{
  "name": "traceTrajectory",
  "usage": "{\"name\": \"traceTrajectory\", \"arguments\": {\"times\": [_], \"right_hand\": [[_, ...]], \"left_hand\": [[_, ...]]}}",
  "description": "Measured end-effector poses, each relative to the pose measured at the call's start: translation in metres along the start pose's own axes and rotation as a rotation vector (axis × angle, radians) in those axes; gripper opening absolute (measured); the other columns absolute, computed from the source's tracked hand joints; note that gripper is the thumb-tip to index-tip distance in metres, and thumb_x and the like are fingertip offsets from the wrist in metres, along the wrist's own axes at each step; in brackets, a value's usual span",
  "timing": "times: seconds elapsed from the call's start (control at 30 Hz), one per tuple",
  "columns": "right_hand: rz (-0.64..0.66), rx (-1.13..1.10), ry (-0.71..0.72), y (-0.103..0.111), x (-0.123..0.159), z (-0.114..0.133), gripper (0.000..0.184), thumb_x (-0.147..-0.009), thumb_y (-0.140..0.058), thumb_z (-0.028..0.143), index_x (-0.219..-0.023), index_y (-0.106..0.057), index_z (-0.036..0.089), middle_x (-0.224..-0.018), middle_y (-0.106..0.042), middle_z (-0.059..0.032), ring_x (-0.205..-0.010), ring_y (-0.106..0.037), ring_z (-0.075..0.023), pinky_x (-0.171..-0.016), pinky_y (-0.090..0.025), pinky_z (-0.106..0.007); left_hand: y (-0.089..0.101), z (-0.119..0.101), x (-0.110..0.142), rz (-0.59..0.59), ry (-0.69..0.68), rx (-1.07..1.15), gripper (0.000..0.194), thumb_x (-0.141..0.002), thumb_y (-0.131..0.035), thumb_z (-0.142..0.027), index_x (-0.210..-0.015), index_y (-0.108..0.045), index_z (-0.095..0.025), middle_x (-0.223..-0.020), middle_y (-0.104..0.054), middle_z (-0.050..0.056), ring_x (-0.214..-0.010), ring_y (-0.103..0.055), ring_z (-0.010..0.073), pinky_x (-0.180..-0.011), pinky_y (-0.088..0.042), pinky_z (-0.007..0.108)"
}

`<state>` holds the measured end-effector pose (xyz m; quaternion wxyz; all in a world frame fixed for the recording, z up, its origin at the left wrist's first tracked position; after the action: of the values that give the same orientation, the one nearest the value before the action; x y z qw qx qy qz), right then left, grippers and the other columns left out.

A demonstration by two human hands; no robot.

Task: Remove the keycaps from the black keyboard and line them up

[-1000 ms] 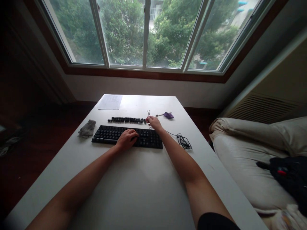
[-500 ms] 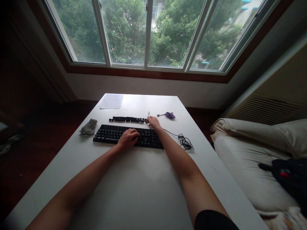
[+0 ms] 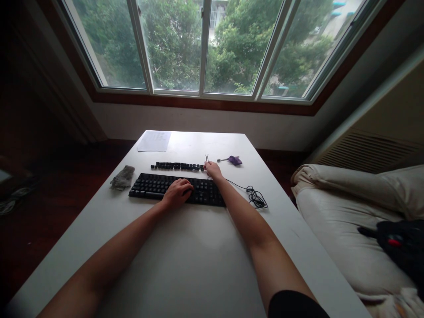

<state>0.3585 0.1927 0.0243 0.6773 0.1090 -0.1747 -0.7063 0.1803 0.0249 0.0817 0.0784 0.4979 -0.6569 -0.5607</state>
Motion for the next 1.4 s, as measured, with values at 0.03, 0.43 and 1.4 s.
{"name": "traceTrajectory", "arguments": {"times": [0.03, 0.43, 1.4], "right_hand": [[0.004, -0.01, -0.004, -0.001, 0.0, -0.001, 0.032, -0.093, -0.048, 0.04, -0.074, -0.06, 0.018, -0.079, -0.067, -0.0063, -0.07, -0.061, -0.0153, -0.059, -0.051, -0.024], [-0.011, -0.028, 0.061, 0.003, 0.009, 0.01, 0.034, -0.095, -0.042, 0.043, -0.082, -0.062, 0.018, -0.084, -0.068, -0.006, -0.079, -0.064, -0.0162, -0.063, -0.05, -0.023], [0.133, 0.088, 0.549, 0.02, 0.084, 0.056, 0.031, -0.087, -0.061, 0.04, -0.113, -0.066, 0.025, -0.075, -0.061, 0.0019, -0.067, -0.061, -0.0148, -0.068, -0.048, -0.027]], "left_hand": [[0.0, 0.0, 0.0, -0.001, 0.002, 0.0, 0.017, -0.09, -0.059, -0.02, -0.101, -0.07, -0.025, -0.106, -0.066, 0.005, -0.1, -0.058, 0.0219, -0.093, -0.047, 0.04], [0.001, 0.0, 0.0, -0.002, 0.0, 0.0, 0.017, -0.09, -0.059, -0.019, -0.102, -0.069, -0.024, -0.106, -0.066, 0.005, -0.1, -0.058, 0.0215, -0.093, -0.048, 0.039], [-0.001, 0.0, 0.0, -0.014, 0.0, 0.011, 0.018, -0.09, -0.059, -0.018, -0.102, -0.07, -0.025, -0.107, -0.066, 0.005, -0.101, -0.059, 0.0213, -0.094, -0.047, 0.039]]}}
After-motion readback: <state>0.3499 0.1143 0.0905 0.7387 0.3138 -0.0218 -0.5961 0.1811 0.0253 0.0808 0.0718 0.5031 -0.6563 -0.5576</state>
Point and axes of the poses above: each hand's wrist, its own x-axis away from the middle knuckle, its own y-axis out of the back of the hand, z = x × y, the point moved 9 cm from there along -x, towards the middle knuckle
